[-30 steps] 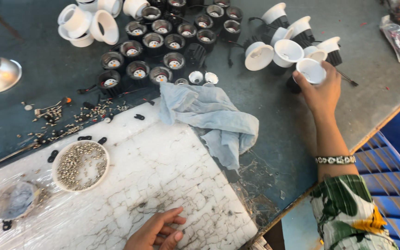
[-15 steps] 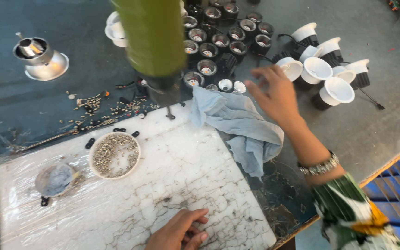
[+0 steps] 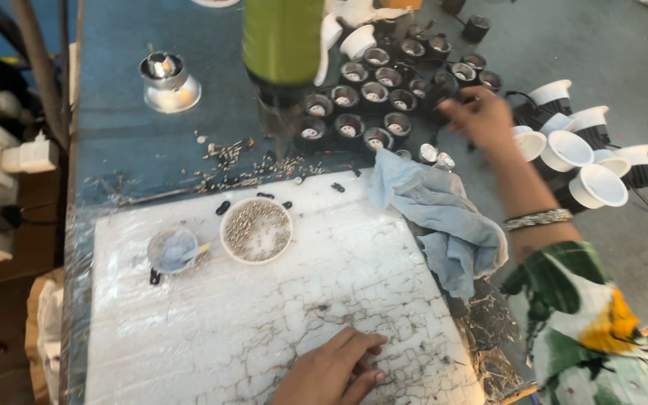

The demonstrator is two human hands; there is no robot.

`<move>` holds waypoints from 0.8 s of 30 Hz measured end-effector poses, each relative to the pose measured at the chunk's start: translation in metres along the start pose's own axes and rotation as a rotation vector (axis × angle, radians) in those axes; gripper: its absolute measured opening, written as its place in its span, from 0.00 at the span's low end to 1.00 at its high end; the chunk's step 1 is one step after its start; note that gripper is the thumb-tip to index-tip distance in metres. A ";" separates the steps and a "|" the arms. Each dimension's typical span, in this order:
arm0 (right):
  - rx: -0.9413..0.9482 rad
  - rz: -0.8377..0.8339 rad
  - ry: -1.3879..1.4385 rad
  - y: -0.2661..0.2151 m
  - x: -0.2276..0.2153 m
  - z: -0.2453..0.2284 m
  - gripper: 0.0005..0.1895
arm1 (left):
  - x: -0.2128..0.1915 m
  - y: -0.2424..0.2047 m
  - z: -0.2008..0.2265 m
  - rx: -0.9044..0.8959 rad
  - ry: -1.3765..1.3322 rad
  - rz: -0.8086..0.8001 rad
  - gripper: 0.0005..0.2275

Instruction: The person assembles LED light fixtures by screwing black heat sinks into white plastic housings using a green power drill. They then wipe the assembled units with a cloth and attach silver reflector cups to the LED modules.

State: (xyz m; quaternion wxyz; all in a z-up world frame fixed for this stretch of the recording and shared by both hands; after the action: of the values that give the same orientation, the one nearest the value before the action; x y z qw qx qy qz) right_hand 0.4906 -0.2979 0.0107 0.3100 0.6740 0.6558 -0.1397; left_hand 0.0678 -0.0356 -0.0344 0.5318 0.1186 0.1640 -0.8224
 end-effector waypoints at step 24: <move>-0.741 -0.759 -0.017 -0.335 0.031 -0.135 0.31 | -0.059 -0.057 0.061 0.032 0.195 0.549 0.15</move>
State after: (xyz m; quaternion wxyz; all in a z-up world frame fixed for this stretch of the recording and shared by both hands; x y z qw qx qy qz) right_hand 0.1387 -0.2093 0.0173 0.4602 0.2336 0.8565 -0.0061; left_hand 0.0387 0.0113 0.0521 0.7143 0.2455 0.1628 -0.6348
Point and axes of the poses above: each hand's wrist, its own y-axis towards the middle knuckle, its own x-axis out of the palm, z = x × y, the point moved 2 cm from there along y, towards the middle knuckle, and after that the axes turned 1 degree about z, right-handed, at the moved point
